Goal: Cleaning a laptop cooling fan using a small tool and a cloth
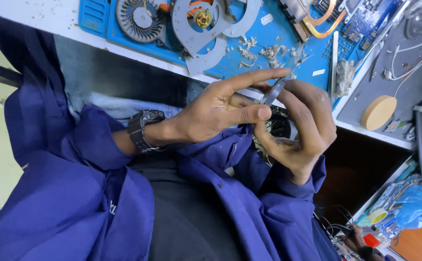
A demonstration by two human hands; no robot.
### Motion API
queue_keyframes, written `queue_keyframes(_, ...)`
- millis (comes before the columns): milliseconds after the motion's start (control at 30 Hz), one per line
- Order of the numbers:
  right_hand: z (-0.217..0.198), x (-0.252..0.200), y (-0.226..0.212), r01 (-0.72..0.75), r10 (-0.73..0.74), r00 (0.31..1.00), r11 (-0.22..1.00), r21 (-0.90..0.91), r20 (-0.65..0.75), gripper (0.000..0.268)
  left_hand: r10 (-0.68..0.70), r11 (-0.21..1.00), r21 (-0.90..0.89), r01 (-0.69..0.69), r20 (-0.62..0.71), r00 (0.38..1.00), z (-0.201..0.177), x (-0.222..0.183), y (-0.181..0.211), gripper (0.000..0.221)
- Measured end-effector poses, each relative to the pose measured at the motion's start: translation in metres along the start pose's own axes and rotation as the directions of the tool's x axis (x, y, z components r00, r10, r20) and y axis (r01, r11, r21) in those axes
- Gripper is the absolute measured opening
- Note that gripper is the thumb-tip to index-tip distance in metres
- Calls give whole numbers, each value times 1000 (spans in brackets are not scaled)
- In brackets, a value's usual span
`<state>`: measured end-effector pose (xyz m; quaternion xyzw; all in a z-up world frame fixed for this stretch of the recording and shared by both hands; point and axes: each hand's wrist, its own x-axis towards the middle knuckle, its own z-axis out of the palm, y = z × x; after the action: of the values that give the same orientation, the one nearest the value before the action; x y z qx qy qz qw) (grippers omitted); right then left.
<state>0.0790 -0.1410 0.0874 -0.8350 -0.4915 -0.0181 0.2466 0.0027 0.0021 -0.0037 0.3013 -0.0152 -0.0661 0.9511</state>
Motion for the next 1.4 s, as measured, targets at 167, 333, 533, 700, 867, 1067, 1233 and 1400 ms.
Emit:
queue_keyframes(167, 3, -4, 0, 33, -34, 999, 993, 112, 7, 20, 99, 993, 65, -99, 4, 995, -1, -2, 3, 63)
queue_keyframes(333, 10, -6, 4, 109, -98, 991, 987, 119, -91, 21, 95, 995, 38, -95, 12, 995, 1, -6, 8, 71)
queue_keyframes(533, 7, -5, 8, 63, -12, 988, 944, 324, -157, 23, 133, 984, 116, -135, 23, 991, 3, -5, 4, 70)
queue_keyframes(700, 1, -11, 16, -43, 94, 984, 951, 306, -154, 35, 135, 984, 114, -138, 34, 990, 4, -4, 1, 71)
queue_keyframes(867, -7, -9, 20, -91, 128, 987, 945, 315, -101, 43, 143, 980, 131, -150, 63, 988, 4, -1, -5, 77)
queue_keyframes(1067, -11, -12, 25, -101, 128, 990, 941, 322, -65, 48, 194, 958, 199, -205, 77, 978, 4, 0, -13, 75)
queue_keyframes(1233, -15, -9, 26, -82, 115, 990, 941, 327, -83, 38, 210, 955, 200, -221, 74, 975, 4, 2, -14, 74)
queue_keyframes(1400, -18, -10, 39, 50, -47, 999, 965, 257, -19, 33, 158, 969, 186, -165, 51, 986, 7, 5, -8, 77)
